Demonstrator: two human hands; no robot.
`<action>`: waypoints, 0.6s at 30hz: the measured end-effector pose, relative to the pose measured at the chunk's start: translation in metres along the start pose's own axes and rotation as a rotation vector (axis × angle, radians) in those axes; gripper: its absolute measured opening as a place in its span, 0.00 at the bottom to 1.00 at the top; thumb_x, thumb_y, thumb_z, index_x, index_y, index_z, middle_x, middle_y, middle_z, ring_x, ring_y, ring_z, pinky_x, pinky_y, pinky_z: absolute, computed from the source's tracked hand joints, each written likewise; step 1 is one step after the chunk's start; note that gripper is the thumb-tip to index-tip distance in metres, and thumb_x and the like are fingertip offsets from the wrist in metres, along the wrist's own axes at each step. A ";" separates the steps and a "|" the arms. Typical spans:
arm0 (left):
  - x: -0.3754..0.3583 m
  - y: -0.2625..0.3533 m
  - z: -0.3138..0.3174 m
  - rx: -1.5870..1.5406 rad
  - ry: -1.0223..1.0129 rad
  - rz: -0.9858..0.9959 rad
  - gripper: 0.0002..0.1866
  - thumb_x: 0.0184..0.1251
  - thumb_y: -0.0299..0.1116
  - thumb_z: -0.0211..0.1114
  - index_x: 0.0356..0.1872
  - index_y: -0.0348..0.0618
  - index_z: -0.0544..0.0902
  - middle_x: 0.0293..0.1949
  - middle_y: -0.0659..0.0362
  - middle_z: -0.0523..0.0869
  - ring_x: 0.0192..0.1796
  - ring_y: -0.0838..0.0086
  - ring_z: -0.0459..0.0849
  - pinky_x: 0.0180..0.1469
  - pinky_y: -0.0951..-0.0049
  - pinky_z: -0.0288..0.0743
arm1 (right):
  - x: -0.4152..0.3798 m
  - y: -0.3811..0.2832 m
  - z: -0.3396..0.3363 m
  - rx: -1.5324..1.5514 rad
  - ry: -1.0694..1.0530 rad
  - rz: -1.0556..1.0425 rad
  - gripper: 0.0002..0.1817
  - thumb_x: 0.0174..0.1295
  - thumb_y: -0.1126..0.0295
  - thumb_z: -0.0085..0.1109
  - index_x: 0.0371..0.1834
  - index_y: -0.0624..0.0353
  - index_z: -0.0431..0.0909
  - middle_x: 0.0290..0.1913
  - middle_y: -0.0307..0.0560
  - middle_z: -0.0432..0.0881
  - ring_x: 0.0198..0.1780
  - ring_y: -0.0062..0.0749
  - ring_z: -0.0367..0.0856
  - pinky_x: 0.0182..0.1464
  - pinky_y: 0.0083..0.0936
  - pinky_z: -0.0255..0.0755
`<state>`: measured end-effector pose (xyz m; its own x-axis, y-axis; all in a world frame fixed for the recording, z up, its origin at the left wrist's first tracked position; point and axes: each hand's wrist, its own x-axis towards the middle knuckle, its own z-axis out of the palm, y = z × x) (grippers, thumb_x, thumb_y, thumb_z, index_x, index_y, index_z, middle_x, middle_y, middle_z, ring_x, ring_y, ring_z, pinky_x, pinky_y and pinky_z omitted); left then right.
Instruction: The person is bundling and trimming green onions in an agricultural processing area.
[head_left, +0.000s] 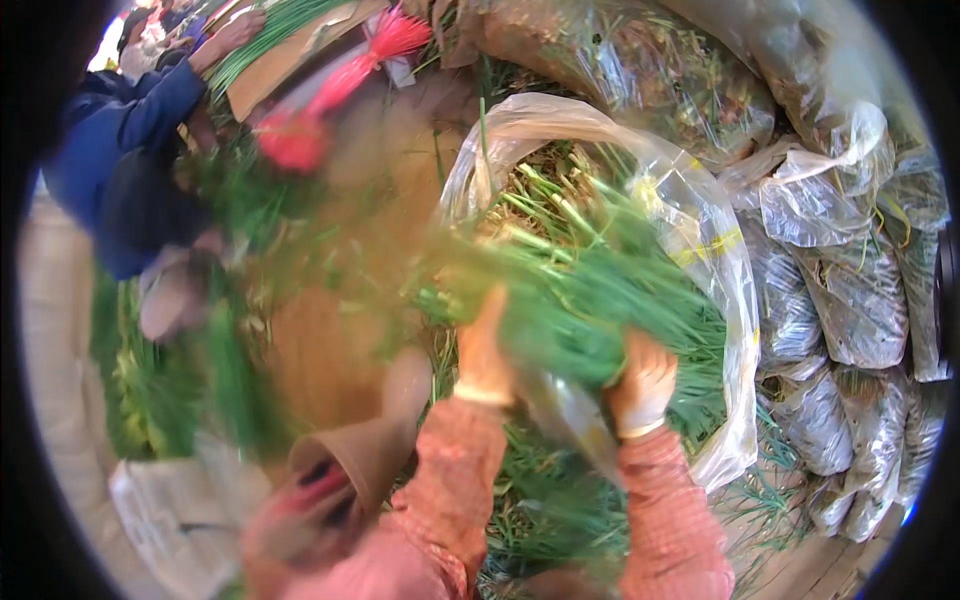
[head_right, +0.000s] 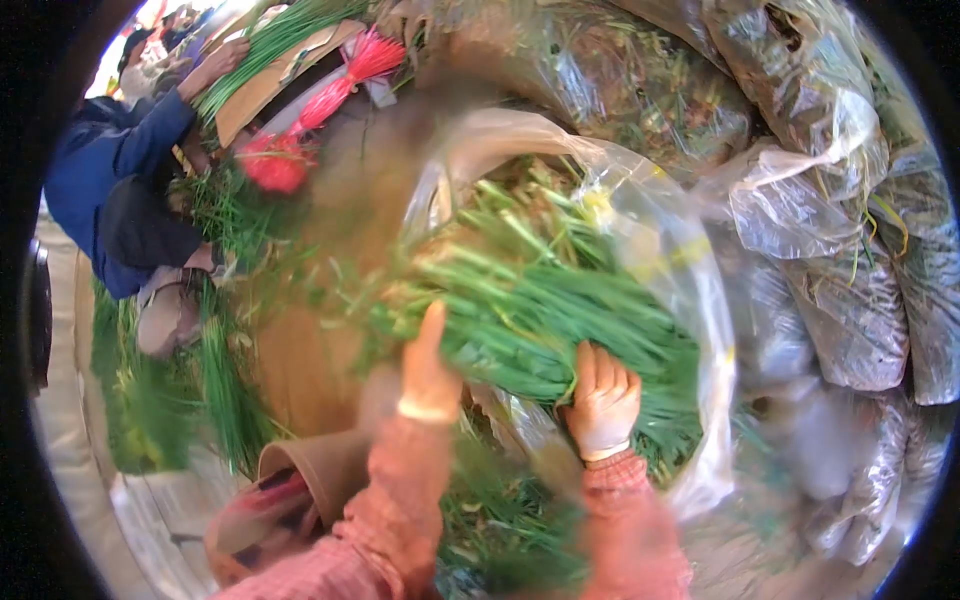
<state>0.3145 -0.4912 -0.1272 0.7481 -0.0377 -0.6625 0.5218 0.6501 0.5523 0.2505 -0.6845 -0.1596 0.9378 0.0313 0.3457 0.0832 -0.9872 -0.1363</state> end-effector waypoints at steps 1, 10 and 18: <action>0.007 -0.001 0.002 -0.001 0.023 0.085 0.20 0.60 0.41 0.63 0.49 0.39 0.77 0.41 0.57 0.81 0.32 0.73 0.77 0.28 0.70 0.71 | -0.001 -0.003 0.000 -0.017 -0.033 -0.005 0.33 0.36 0.72 0.59 0.54 0.62 0.69 0.46 0.50 0.75 0.46 0.42 0.74 0.48 0.36 0.65; 0.060 -0.037 -0.050 0.114 -0.024 0.001 0.18 0.66 0.32 0.55 0.55 0.38 0.74 0.53 0.51 0.77 0.43 0.67 0.79 0.39 0.65 0.75 | 0.073 -0.007 -0.156 0.312 -0.431 0.246 0.27 0.51 0.65 0.66 0.54 0.61 0.72 0.45 0.56 0.79 0.42 0.40 0.80 0.47 0.26 0.73; 0.024 -0.043 -0.058 -0.490 -0.027 -0.105 0.13 0.64 0.32 0.55 0.44 0.35 0.78 0.43 0.53 0.81 0.45 0.62 0.79 0.44 0.64 0.75 | 0.145 -0.069 -0.034 0.838 -0.703 0.121 0.14 0.61 0.69 0.50 0.47 0.62 0.77 0.40 0.45 0.81 0.42 0.26 0.78 0.46 0.22 0.71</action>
<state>0.2862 -0.4756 -0.1959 0.7158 -0.1376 -0.6846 0.3460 0.9215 0.1765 0.3688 -0.6169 -0.0685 0.9157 0.2866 -0.2818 -0.0690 -0.5785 -0.8128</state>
